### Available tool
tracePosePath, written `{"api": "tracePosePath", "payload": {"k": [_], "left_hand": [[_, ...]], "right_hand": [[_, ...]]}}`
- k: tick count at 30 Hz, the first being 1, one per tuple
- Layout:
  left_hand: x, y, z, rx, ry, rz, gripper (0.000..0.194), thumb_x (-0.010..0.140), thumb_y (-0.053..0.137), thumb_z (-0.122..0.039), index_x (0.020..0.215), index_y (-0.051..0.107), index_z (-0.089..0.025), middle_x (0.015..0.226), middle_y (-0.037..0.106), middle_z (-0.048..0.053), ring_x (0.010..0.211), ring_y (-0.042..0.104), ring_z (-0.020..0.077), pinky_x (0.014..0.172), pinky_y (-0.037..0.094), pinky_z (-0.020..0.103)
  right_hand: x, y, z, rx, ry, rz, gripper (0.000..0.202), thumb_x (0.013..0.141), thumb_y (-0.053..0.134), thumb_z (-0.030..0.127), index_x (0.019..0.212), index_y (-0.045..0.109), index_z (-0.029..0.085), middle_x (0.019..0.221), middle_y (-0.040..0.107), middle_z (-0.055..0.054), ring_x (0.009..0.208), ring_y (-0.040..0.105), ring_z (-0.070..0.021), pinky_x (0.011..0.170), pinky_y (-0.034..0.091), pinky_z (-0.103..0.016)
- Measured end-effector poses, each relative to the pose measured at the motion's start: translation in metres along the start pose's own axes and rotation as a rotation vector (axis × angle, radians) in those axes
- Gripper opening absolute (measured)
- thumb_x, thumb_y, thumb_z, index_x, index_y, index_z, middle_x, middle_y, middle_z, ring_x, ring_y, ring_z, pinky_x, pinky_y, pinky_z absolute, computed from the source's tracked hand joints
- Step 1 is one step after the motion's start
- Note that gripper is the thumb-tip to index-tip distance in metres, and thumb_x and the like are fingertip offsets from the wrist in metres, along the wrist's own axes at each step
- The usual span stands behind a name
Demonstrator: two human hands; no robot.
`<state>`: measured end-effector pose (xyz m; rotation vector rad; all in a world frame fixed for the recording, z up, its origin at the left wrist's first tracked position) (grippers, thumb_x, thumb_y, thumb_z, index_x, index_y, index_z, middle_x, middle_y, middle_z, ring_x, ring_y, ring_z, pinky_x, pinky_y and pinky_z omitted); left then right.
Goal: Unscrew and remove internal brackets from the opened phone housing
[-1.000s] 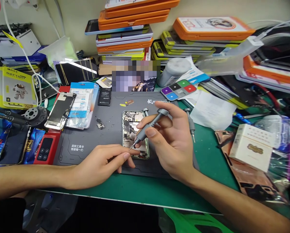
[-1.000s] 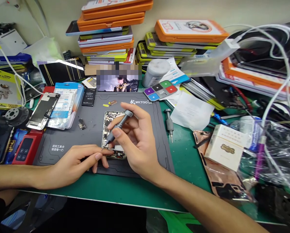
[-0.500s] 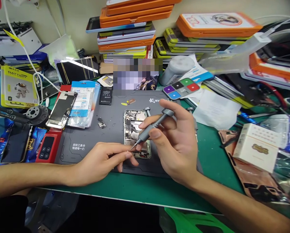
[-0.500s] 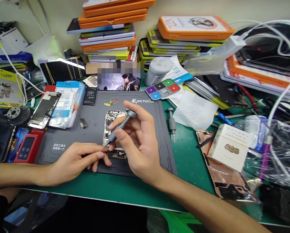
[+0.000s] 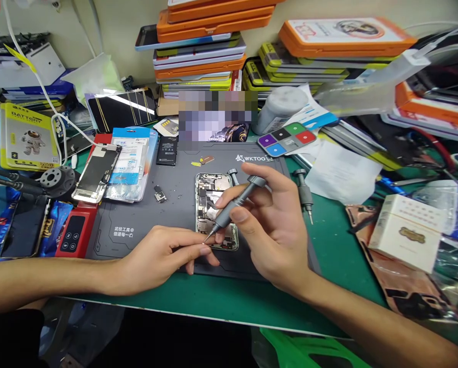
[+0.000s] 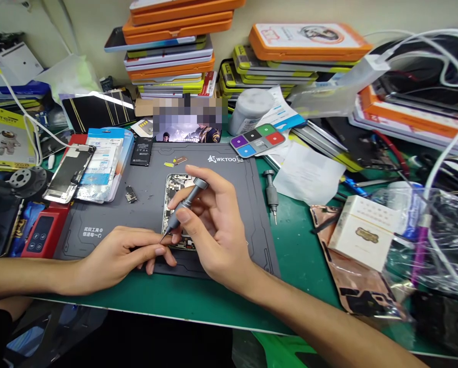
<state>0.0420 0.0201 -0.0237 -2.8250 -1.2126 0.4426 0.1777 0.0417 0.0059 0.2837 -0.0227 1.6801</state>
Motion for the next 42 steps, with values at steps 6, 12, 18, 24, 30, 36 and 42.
{"api": "tracePosePath", "payload": {"k": [6, 12, 18, 24, 30, 36, 42], "left_hand": [[0.001, 0.0008, -0.0009, -0.011, 0.046, -0.003, 0.031, 0.104, 0.057, -0.033, 0.127, 0.074, -0.021, 0.101, 0.079, 0.004, 0.062, 0.058, 0.0074, 0.067, 0.057, 0.02], [0.0003, 0.0011, -0.0028, 0.024, 0.078, 0.005, 0.032, 0.106, 0.054, -0.031, 0.132, 0.071, -0.024, 0.102, 0.079, 0.003, 0.063, 0.059, 0.0069, 0.068, 0.056, 0.019], [0.0007, 0.0014, -0.0044, 0.027, 0.076, 0.011, 0.031, 0.108, 0.051, -0.028, 0.128, 0.073, -0.026, 0.102, 0.079, 0.0, 0.064, 0.059, 0.0053, 0.07, 0.055, 0.016], [0.0011, 0.0016, -0.0047, 0.029, 0.083, 0.017, 0.031, 0.108, 0.051, -0.026, 0.131, 0.071, -0.026, 0.102, 0.079, -0.001, 0.064, 0.059, 0.0046, 0.07, 0.054, 0.015], [0.0019, 0.0016, -0.0041, 0.019, 0.089, 0.012, 0.03, 0.107, 0.052, -0.027, 0.128, 0.073, -0.025, 0.102, 0.079, -0.001, 0.063, 0.059, 0.0046, 0.069, 0.054, 0.015], [0.0011, 0.0023, -0.0027, 0.03, 0.066, 0.019, 0.029, 0.107, 0.052, -0.027, 0.126, 0.074, -0.024, 0.101, 0.079, 0.0, 0.064, 0.06, 0.0052, 0.069, 0.053, 0.016], [0.0018, 0.002, -0.0035, 0.012, 0.071, 0.015, 0.03, 0.106, 0.053, -0.027, 0.128, 0.073, -0.024, 0.102, 0.079, 0.0, 0.063, 0.06, 0.0054, 0.069, 0.054, 0.017]], "right_hand": [[0.0026, -0.0016, -0.0036, 0.018, 0.033, -0.013, 0.041, 0.101, 0.061, 0.035, 0.138, 0.044, 0.037, 0.106, 0.066, -0.003, 0.062, 0.062, -0.0121, 0.052, 0.064, -0.03], [0.0047, 0.0001, -0.0059, 0.032, 0.055, 0.003, 0.04, 0.101, 0.062, 0.035, 0.137, 0.045, 0.034, 0.103, 0.065, -0.002, 0.058, 0.061, -0.0104, 0.055, 0.065, -0.029], [0.0044, -0.0001, -0.0032, 0.048, 0.036, -0.004, 0.038, 0.101, 0.062, 0.032, 0.135, 0.047, 0.035, 0.103, 0.066, -0.002, 0.059, 0.062, -0.0106, 0.054, 0.065, -0.029], [0.0048, -0.0017, -0.0047, 0.032, 0.041, -0.002, 0.04, 0.101, 0.062, 0.033, 0.137, 0.046, 0.035, 0.104, 0.066, -0.002, 0.059, 0.062, -0.0108, 0.056, 0.066, -0.03], [0.0042, -0.0008, -0.0045, 0.045, 0.036, 0.0, 0.039, 0.1, 0.063, 0.032, 0.136, 0.047, 0.034, 0.101, 0.066, -0.002, 0.059, 0.061, -0.0108, 0.055, 0.066, -0.029], [0.005, -0.0006, -0.0046, 0.051, 0.025, 0.013, 0.04, 0.1, 0.063, 0.031, 0.137, 0.047, 0.034, 0.101, 0.066, -0.002, 0.058, 0.061, -0.0107, 0.054, 0.066, -0.028], [0.005, -0.0002, -0.0049, 0.047, 0.014, 0.021, 0.04, 0.1, 0.062, 0.03, 0.137, 0.048, 0.034, 0.103, 0.067, -0.003, 0.059, 0.062, -0.0109, 0.055, 0.066, -0.028]]}}
Point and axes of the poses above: each hand's wrist, its own x-axis towards the middle knuckle, its own y-axis out of the palm, z = x × y, the point moved 9 cm from there along x, towards the middle knuckle
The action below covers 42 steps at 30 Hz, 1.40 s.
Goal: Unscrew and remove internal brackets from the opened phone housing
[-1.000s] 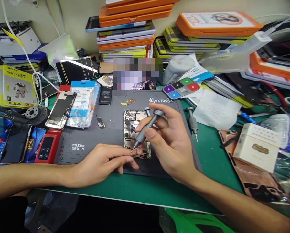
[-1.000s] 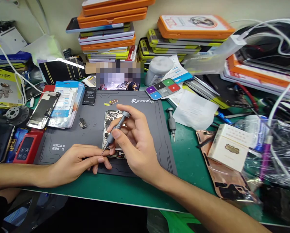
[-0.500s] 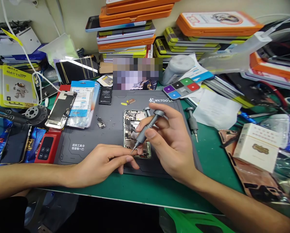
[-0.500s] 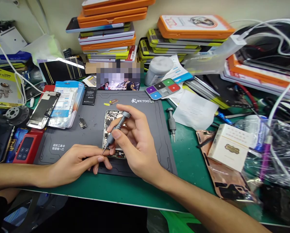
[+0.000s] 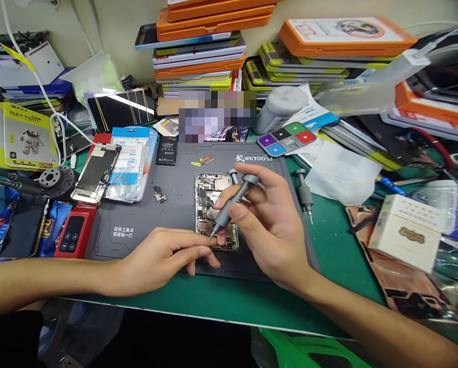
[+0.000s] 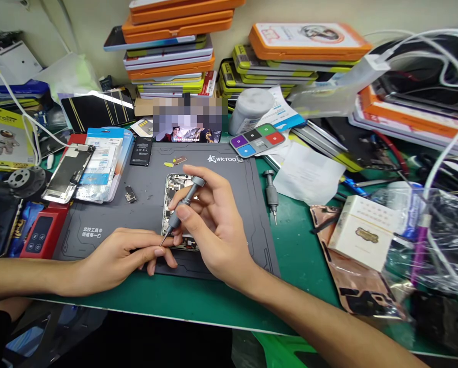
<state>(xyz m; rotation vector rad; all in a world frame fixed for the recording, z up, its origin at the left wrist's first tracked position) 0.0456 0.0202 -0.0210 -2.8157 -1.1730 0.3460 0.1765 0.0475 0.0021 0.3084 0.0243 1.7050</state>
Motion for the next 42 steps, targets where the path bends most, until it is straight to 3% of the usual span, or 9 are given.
{"api": "tracePosePath", "payload": {"k": [11, 21, 27, 33, 42], "left_hand": [[-0.001, 0.003, 0.001, -0.104, -0.039, 0.023, 0.032, 0.104, 0.059, -0.028, 0.134, 0.07, -0.024, 0.102, 0.08, 0.002, 0.066, 0.06, 0.0056, 0.069, 0.056, 0.016], [-0.001, 0.001, 0.002, -0.084, -0.04, 0.01, 0.032, 0.105, 0.056, -0.031, 0.134, 0.07, -0.026, 0.102, 0.079, 0.001, 0.063, 0.058, 0.0054, 0.067, 0.055, 0.016], [0.0, 0.001, 0.002, -0.081, -0.049, 0.006, 0.03, 0.106, 0.055, -0.031, 0.13, 0.072, -0.026, 0.1, 0.079, 0.0, 0.063, 0.058, 0.0055, 0.067, 0.054, 0.016], [-0.001, 0.001, 0.002, -0.036, -0.046, 0.014, 0.03, 0.106, 0.054, -0.035, 0.112, 0.08, -0.021, 0.102, 0.079, 0.001, 0.063, 0.059, 0.0058, 0.069, 0.054, 0.018], [0.0, 0.002, 0.003, 0.011, -0.05, 0.028, 0.033, 0.106, 0.053, -0.037, 0.107, 0.08, -0.018, 0.104, 0.079, 0.003, 0.064, 0.06, 0.0068, 0.072, 0.055, 0.02]], "right_hand": [[0.01, -0.026, -0.006, 0.097, 0.004, -0.176, 0.04, 0.097, 0.065, 0.032, 0.135, 0.053, 0.036, 0.099, 0.063, 0.0, 0.058, 0.061, -0.0101, 0.05, 0.061, -0.024], [0.003, -0.004, -0.011, 0.134, 0.08, 0.009, 0.041, 0.1, 0.062, 0.031, 0.139, 0.05, 0.038, 0.107, 0.064, -0.001, 0.062, 0.063, -0.0102, 0.051, 0.061, -0.024], [0.002, -0.004, -0.01, 0.121, 0.093, 0.007, 0.041, 0.1, 0.062, 0.031, 0.138, 0.049, 0.037, 0.103, 0.063, -0.001, 0.065, 0.063, -0.0111, 0.053, 0.062, -0.024], [0.0, -0.001, -0.01, 0.108, 0.087, 0.028, 0.041, 0.101, 0.062, 0.031, 0.139, 0.048, 0.038, 0.109, 0.066, -0.002, 0.063, 0.064, -0.0112, 0.056, 0.064, -0.028], [0.001, 0.0, -0.01, 0.051, 0.033, 0.056, 0.044, 0.101, 0.06, 0.032, 0.142, 0.044, 0.036, 0.106, 0.067, -0.003, 0.058, 0.062, -0.0113, 0.054, 0.065, -0.029]]}}
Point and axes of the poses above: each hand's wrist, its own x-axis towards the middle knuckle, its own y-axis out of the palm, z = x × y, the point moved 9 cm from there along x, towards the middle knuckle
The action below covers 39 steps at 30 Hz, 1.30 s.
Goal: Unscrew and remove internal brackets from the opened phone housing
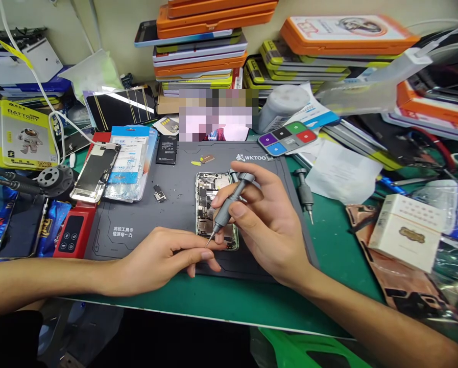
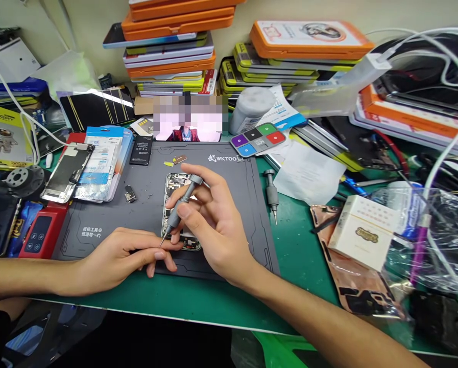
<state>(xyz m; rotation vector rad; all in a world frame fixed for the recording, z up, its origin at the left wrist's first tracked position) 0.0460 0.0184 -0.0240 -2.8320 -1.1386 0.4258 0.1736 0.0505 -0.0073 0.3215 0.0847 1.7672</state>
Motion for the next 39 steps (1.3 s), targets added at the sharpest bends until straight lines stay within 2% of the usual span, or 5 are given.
{"api": "tracePosePath", "payload": {"k": [15, 23, 28, 33, 39], "left_hand": [[-0.001, 0.001, 0.0, 0.005, 0.01, 0.009, 0.032, 0.107, 0.053, -0.035, 0.107, 0.08, -0.018, 0.102, 0.078, 0.002, 0.064, 0.06, 0.0062, 0.074, 0.055, 0.019], [-0.001, 0.002, -0.001, -0.012, 0.021, 0.027, 0.033, 0.107, 0.053, -0.035, 0.131, 0.071, -0.023, 0.106, 0.079, 0.001, 0.069, 0.063, 0.0074, 0.073, 0.056, 0.018], [-0.003, 0.008, -0.013, 0.18, 0.119, 0.087, 0.028, 0.106, 0.053, -0.029, 0.123, 0.075, -0.023, 0.104, 0.079, 0.001, 0.096, 0.072, 0.0119, 0.087, 0.052, 0.02], [-0.004, 0.01, -0.017, 0.284, 0.153, 0.105, 0.025, 0.105, 0.054, -0.027, 0.118, 0.076, -0.023, 0.099, 0.078, 0.0, 0.088, 0.072, 0.0114, 0.08, 0.05, 0.019], [-0.004, 0.012, -0.017, 0.306, 0.188, 0.11, 0.024, 0.105, 0.054, -0.029, 0.115, 0.076, -0.023, 0.093, 0.077, -0.001, 0.085, 0.071, 0.012, 0.077, 0.049, 0.02]], "right_hand": [[0.0, 0.001, 0.002, -0.01, -0.001, 0.007, 0.043, 0.101, 0.06, 0.033, 0.142, 0.044, 0.034, 0.102, 0.067, -0.003, 0.057, 0.061, -0.0111, 0.053, 0.064, -0.028], [0.003, -0.025, 0.019, -0.083, -0.172, -0.255, 0.041, 0.099, 0.062, 0.028, 0.138, 0.052, 0.038, 0.101, 0.065, -0.002, 0.064, 0.062, -0.0137, 0.049, 0.061, -0.027], [0.008, -0.011, 0.024, -0.429, -0.382, -0.079, 0.055, 0.097, 0.064, 0.018, 0.144, 0.047, 0.041, 0.109, 0.065, -0.004, 0.073, 0.065, -0.0165, 0.057, 0.064, -0.032], [-0.001, 0.008, 0.026, -0.62, -0.606, 0.07, 0.07, 0.095, 0.062, 0.008, 0.153, 0.038, 0.037, 0.111, 0.067, -0.005, 0.091, 0.069, -0.0189, 0.071, 0.066, -0.034], [-0.004, 0.012, 0.023, -0.689, -0.605, 0.097, 0.069, 0.095, 0.061, 0.009, 0.154, 0.036, 0.035, 0.105, 0.067, -0.005, 0.086, 0.069, -0.0178, 0.062, 0.062, -0.029]]}}
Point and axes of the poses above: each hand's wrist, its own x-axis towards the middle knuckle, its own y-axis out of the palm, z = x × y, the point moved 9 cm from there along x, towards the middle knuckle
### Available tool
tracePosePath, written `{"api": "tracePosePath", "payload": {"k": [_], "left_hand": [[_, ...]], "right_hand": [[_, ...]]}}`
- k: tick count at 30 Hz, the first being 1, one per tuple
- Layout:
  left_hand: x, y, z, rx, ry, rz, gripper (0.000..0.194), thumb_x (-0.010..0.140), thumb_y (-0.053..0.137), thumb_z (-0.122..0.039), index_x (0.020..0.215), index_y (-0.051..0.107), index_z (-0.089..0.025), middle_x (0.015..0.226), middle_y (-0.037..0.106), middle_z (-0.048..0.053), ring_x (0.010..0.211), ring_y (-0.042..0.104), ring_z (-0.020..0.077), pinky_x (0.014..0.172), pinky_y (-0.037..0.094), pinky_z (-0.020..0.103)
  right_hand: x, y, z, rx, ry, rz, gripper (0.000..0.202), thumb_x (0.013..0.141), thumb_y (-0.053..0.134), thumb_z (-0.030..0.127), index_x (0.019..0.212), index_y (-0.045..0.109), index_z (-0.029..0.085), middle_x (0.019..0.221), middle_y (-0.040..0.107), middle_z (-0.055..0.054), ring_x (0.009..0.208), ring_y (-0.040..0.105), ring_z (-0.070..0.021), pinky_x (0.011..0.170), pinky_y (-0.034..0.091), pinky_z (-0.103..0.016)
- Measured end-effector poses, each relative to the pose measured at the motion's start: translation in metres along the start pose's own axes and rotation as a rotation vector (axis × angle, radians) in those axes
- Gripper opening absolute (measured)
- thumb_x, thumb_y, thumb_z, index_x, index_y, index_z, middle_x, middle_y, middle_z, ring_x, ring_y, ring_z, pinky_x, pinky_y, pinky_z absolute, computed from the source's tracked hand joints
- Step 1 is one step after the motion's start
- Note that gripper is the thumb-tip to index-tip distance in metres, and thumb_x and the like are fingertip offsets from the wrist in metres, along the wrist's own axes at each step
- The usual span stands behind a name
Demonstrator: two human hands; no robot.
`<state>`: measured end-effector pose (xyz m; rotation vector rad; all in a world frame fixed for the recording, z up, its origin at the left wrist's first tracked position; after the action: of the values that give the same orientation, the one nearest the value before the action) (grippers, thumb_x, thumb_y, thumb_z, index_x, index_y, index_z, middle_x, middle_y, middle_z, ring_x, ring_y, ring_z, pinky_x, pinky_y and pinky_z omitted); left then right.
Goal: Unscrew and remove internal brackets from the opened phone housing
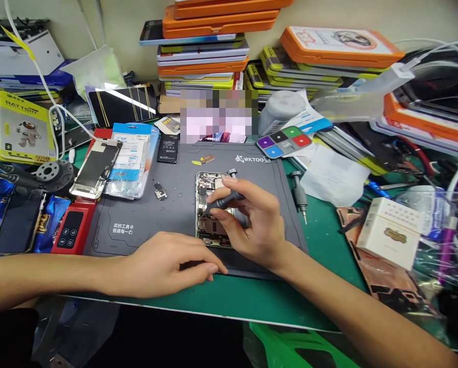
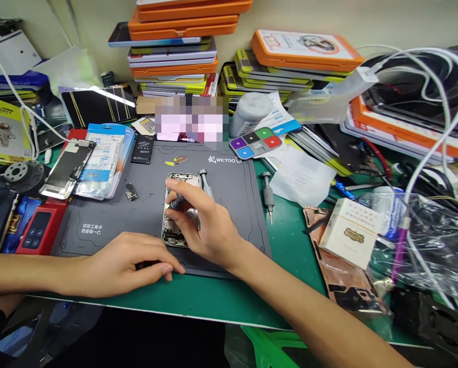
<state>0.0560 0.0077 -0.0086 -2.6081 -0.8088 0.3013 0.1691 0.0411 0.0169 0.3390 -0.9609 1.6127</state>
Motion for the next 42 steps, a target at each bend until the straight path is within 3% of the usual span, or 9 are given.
{"api": "tracePosePath", "payload": {"k": [12, 19, 25, 29, 34, 38, 40, 42], "left_hand": [[-0.002, 0.001, -0.001, 0.02, 0.031, 0.009, 0.023, 0.105, 0.054, -0.029, 0.115, 0.075, -0.024, 0.097, 0.077, 0.0, 0.09, 0.072, 0.0135, 0.082, 0.049, 0.021], [-0.001, 0.002, -0.001, 0.011, 0.039, 0.014, 0.023, 0.105, 0.055, -0.029, 0.115, 0.075, -0.022, 0.097, 0.077, 0.0, 0.091, 0.071, 0.0132, 0.084, 0.049, 0.021], [-0.002, 0.002, -0.001, 0.03, 0.046, 0.013, 0.023, 0.105, 0.055, -0.028, 0.115, 0.075, -0.022, 0.096, 0.077, 0.0, 0.089, 0.071, 0.0129, 0.084, 0.049, 0.021], [-0.002, 0.002, -0.002, 0.035, 0.055, 0.007, 0.021, 0.105, 0.056, -0.027, 0.114, 0.074, -0.023, 0.097, 0.077, -0.001, 0.09, 0.071, 0.0124, 0.084, 0.049, 0.021], [-0.002, 0.002, -0.002, 0.047, 0.063, 0.003, 0.021, 0.105, 0.055, -0.027, 0.115, 0.074, -0.023, 0.097, 0.077, -0.002, 0.092, 0.071, 0.012, 0.087, 0.049, 0.021], [-0.002, 0.002, -0.002, 0.044, 0.057, 0.012, 0.021, 0.105, 0.056, -0.026, 0.114, 0.074, -0.022, 0.097, 0.076, -0.002, 0.092, 0.071, 0.0117, 0.087, 0.049, 0.02], [-0.002, 0.002, -0.002, 0.048, 0.057, 0.014, 0.022, 0.105, 0.055, -0.026, 0.114, 0.074, -0.022, 0.097, 0.076, -0.002, 0.092, 0.071, 0.0116, 0.087, 0.049, 0.02], [-0.003, 0.001, -0.002, 0.057, 0.057, 0.01, 0.022, 0.105, 0.055, -0.026, 0.115, 0.074, -0.022, 0.097, 0.076, -0.002, 0.092, 0.071, 0.0114, 0.087, 0.049, 0.02]], "right_hand": [[0.001, 0.003, 0.003, -0.074, -0.026, 0.039, 0.071, 0.094, 0.064, 0.009, 0.155, 0.036, 0.033, 0.108, 0.071, -0.007, 0.087, 0.072, -0.0183, 0.069, 0.065, -0.032], [0.007, 0.004, 0.018, -0.068, -0.152, 0.11, 0.08, 0.087, 0.062, 0.001, 0.159, 0.035, 0.025, 0.129, 0.073, -0.014, 0.113, 0.073, -0.0263, 0.091, 0.064, -0.044], [0.009, 0.0, 0.019, -0.169, -0.166, 0.059, 0.077, 0.088, 0.07, 0.009, 0.156, 0.041, 0.03, 0.112, 0.078, -0.008, 0.085, 0.075, -0.0234, 0.07, 0.063, -0.039], [0.009, 0.001, 0.016, -0.17, -0.127, 0.058, 0.073, 0.092, 0.065, 0.007, 0.157, 0.038, 0.027, 0.118, 0.076, -0.008, 0.093, 0.075, -0.0204, 0.075, 0.063, -0.035], [0.01, -0.003, 0.027, -0.236, -0.213, 0.057, 0.057, 0.098, 0.062, 0.017, 0.153, 0.047, 0.021, 0.105, 0.077, -0.009, 0.087, 0.072, -0.0206, 0.071, 0.06, -0.033], [0.011, -0.007, 0.033, -0.244, -0.217, 0.065, 0.061, 0.096, 0.052, 0.002, 0.153, 0.048, 0.022, 0.105, 0.076, -0.009, 0.095, 0.072, -0.0196, 0.077, 0.06, -0.033], [0.012, -0.009, 0.036, -0.286, -0.222, 0.031, 0.064, 0.093, 0.056, -0.001, 0.151, 0.051, 0.023, 0.096, 0.075, -0.007, 0.087, 0.071, -0.0184, 0.074, 0.06, -0.031], [0.013, -0.009, 0.035, -0.292, -0.205, 0.024, 0.062, 0.092, 0.061, 0.002, 0.15, 0.053, 0.023, 0.1, 0.075, -0.008, 0.09, 0.071, -0.0189, 0.076, 0.06, -0.031]]}}
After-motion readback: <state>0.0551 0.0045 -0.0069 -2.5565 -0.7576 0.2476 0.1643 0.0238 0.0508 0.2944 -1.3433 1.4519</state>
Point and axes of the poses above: each hand's wrist, its own x-axis towards the middle knuckle, its own y-axis out of the palm, z = x × y, the point moved 9 cm from there along x, towards the middle knuckle
